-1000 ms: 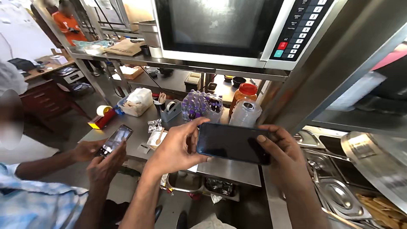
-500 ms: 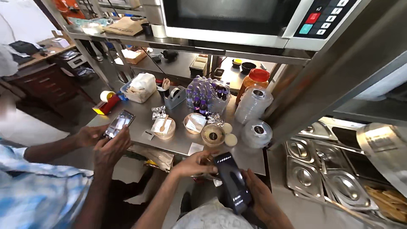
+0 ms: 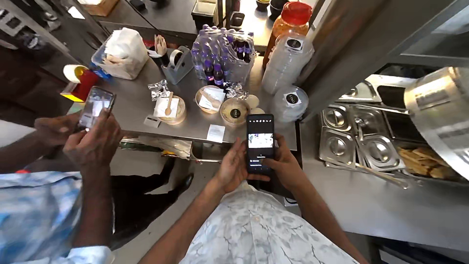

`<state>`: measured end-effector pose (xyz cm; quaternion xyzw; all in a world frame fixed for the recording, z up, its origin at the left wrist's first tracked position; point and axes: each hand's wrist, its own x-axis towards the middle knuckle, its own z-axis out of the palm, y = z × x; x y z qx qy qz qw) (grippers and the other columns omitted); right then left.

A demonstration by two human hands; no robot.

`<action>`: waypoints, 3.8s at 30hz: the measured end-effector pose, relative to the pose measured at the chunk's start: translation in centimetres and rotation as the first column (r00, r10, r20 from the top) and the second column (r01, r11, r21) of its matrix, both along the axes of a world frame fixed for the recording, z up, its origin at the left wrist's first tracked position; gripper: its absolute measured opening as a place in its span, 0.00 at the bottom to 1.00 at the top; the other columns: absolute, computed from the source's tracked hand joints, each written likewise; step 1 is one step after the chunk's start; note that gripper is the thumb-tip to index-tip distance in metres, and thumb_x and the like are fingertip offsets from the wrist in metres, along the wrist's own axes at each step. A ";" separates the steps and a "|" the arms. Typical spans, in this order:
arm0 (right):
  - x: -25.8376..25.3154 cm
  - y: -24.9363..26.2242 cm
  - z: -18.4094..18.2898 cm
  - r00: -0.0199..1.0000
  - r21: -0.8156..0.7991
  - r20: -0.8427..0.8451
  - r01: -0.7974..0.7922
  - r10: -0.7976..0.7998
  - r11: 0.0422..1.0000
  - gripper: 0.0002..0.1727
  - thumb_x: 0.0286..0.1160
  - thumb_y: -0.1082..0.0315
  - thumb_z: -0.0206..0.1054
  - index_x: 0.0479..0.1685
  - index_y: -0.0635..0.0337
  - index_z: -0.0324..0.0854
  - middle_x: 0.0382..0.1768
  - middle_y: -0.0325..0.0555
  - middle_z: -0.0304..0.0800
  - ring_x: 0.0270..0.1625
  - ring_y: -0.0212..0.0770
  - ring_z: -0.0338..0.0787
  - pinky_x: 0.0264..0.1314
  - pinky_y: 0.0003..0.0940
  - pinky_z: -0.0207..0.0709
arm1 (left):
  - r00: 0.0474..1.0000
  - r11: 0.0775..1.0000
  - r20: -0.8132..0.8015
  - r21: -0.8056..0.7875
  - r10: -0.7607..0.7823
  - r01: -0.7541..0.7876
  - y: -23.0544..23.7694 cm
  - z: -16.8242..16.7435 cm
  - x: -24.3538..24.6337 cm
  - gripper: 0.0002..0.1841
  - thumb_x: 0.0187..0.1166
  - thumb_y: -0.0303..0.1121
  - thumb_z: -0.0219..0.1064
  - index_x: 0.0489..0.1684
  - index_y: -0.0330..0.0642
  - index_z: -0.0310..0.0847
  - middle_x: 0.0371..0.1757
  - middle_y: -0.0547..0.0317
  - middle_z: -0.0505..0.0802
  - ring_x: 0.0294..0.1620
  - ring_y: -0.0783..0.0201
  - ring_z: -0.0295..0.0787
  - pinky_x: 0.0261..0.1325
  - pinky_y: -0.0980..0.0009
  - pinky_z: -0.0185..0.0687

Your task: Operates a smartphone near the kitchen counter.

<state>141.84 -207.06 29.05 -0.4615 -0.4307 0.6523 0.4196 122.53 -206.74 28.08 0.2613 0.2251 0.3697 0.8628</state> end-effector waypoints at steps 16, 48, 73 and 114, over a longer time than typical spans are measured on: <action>0.4 -2.3 -1.1 0.970 0.013 0.067 0.234 -0.235 0.972 0.40 0.61 0.74 0.60 0.83 0.50 0.56 0.63 0.45 0.85 0.60 0.39 0.90 0.57 0.38 0.89 | 0.993 0.990 -0.070 -0.103 -0.099 0.091 -0.3 -0.7 1.8 0.39 0.89 0.66 0.31 0.78 0.43 0.70 0.63 0.40 0.88 0.56 0.45 0.91 0.51 0.47 0.91; -0.9 -1.5 -2.7 0.977 -0.038 0.192 0.105 -0.096 0.994 0.39 0.62 0.71 0.62 0.83 0.56 0.64 0.61 0.49 0.89 0.58 0.42 0.92 0.54 0.37 0.90 | 0.999 0.975 0.053 -0.221 0.006 0.006 -1.2 -3.1 -0.7 0.39 0.88 0.67 0.32 0.85 0.49 0.64 0.69 0.41 0.85 0.61 0.44 0.90 0.52 0.47 0.91; -0.2 -0.2 -3.8 0.968 -0.071 0.224 0.134 -0.115 0.988 0.38 0.59 0.71 0.65 0.80 0.55 0.69 0.58 0.47 0.90 0.56 0.39 0.92 0.52 0.34 0.90 | 0.999 0.966 0.033 -0.256 -0.021 0.029 0.4 -3.7 -0.1 0.39 0.88 0.68 0.32 0.84 0.51 0.65 0.70 0.41 0.85 0.61 0.44 0.89 0.52 0.47 0.91; 2.5 -0.3 -6.0 0.964 -0.161 0.230 0.170 -0.131 0.972 0.40 0.55 0.70 0.66 0.80 0.58 0.68 0.56 0.47 0.91 0.52 0.40 0.93 0.48 0.34 0.90 | 1.000 0.936 0.026 -0.351 -0.011 0.019 0.2 -5.6 2.8 0.38 0.90 0.64 0.31 0.83 0.45 0.64 0.69 0.41 0.86 0.63 0.45 0.89 0.54 0.47 0.91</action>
